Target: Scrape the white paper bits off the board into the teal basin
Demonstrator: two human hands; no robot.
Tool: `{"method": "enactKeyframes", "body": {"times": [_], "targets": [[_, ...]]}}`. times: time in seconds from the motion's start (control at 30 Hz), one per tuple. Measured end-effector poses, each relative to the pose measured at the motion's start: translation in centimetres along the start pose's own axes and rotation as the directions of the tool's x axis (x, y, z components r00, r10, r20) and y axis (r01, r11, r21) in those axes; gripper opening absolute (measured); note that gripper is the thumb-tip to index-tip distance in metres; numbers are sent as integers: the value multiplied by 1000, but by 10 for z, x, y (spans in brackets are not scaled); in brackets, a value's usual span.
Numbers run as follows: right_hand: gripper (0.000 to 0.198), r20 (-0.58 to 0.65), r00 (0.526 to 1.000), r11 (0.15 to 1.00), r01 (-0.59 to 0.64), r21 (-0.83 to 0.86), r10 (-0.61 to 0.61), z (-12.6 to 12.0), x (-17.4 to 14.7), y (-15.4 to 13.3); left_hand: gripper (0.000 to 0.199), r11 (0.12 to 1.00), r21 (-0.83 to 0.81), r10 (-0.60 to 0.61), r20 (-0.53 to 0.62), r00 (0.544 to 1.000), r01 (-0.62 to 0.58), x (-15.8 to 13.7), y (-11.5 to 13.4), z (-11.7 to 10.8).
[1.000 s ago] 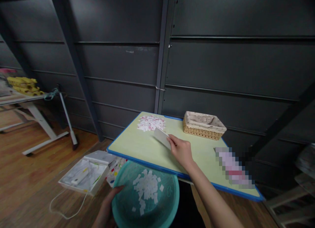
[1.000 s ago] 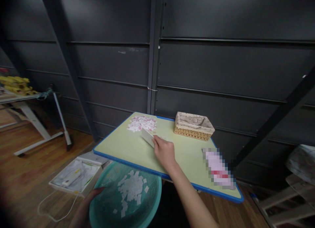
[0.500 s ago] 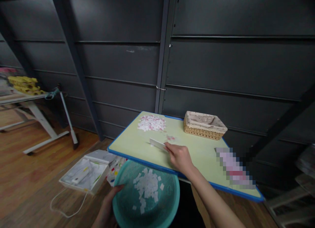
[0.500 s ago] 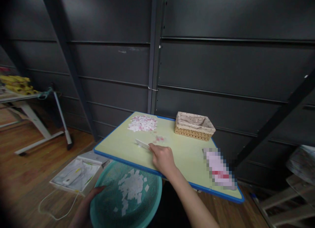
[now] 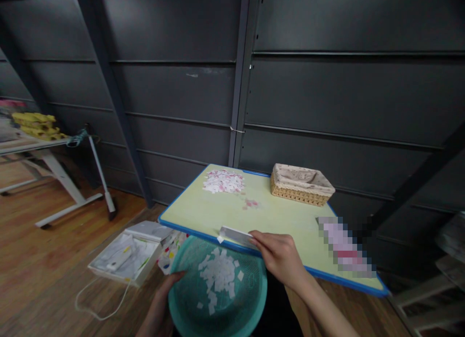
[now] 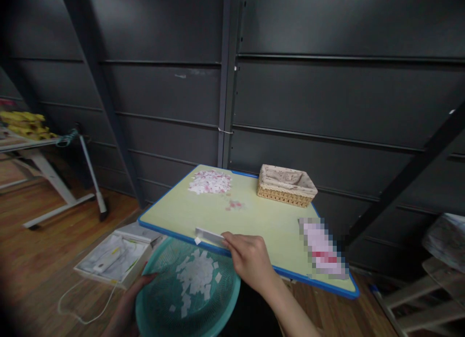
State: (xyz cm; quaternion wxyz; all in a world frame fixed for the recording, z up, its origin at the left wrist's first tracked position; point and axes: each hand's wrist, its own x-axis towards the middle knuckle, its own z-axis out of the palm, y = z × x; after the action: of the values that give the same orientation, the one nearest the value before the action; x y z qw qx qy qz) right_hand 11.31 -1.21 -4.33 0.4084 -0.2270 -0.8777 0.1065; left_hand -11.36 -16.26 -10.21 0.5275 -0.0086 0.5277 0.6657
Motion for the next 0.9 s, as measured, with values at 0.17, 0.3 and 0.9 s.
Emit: {"method": "enactKeyframes", "body": {"times": [0.17, 0.3, 0.9], "targets": [[22, -41, 999, 997, -34, 68, 37, -3, 1, -2, 49, 999, 35, 15, 20, 1000, -16, 3, 0, 0], [23, -100, 994, 999, -48, 13, 49, -2, 5, 4, 67, 996, 76, 35, 5, 999, -35, -1, 1, 2], [41, -344, 849, 901, -434, -19, 401, -25, 100, 107, 81, 991, 53, -116, -130, 985, 123, 4, 5, -10]]}}
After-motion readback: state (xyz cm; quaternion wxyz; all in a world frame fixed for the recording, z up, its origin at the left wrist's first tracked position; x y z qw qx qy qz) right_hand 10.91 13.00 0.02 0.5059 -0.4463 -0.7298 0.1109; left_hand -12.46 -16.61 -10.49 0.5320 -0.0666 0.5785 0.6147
